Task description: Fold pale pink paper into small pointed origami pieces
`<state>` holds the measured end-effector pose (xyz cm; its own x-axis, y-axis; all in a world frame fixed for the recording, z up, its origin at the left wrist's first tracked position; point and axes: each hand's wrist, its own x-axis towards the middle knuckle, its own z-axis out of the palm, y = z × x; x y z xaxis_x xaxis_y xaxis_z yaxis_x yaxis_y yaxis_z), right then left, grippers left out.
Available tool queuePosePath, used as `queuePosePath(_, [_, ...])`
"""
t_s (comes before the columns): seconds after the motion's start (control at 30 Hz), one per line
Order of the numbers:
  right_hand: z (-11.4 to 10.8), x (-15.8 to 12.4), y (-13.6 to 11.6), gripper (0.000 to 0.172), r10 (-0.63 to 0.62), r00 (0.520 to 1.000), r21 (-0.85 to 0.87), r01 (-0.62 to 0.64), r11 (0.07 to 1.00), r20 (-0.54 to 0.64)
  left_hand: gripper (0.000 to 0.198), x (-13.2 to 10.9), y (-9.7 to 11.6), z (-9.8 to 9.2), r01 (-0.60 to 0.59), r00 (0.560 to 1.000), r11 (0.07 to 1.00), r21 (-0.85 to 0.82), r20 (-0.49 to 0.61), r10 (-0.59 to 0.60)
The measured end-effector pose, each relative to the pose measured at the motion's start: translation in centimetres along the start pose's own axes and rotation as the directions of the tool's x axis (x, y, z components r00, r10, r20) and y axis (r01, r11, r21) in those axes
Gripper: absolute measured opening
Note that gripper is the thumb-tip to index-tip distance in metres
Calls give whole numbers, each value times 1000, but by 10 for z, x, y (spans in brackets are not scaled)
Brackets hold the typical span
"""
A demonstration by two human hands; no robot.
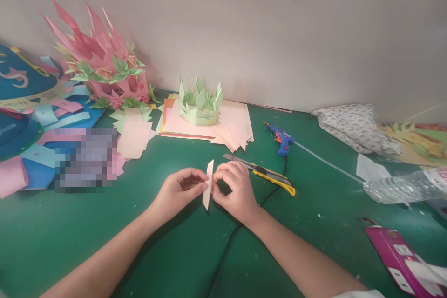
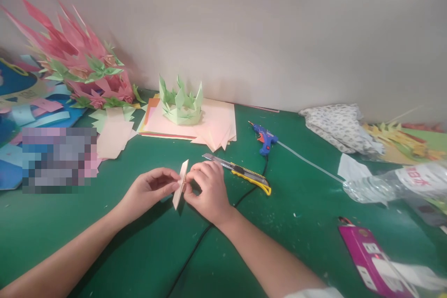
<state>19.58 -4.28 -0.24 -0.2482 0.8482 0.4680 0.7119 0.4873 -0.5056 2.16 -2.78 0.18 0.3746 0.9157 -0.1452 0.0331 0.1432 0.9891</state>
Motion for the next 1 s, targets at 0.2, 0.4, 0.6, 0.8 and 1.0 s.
queuePosePath(0.2, [-1,0,-2,7,-15,1000,-29,15,999,-6,18,1,2,-3,44,999,999,-14,11,-44])
queuePosePath(0.4, [-2,2,-3,7,-23,998,-31,21,999,-59,25,1,2,-5,61,998,997,46,-25,-59])
queuePosePath(0.6, [-1,2,-2,7,-26,998,-37,24,999,-59,16,-3,4,-6,-46,991,928,369,-101,90])
queuePosePath(0.8, [-1,3,-4,9,-3,1000,-17,3,1000,-4,14,-2,4,-9,-167,973,807,567,-38,228])
queuePosePath(1.0, [0,3,-4,8,12,1000,-10,-12,1000,21,16,-1,4,-9,-240,959,761,602,26,282])
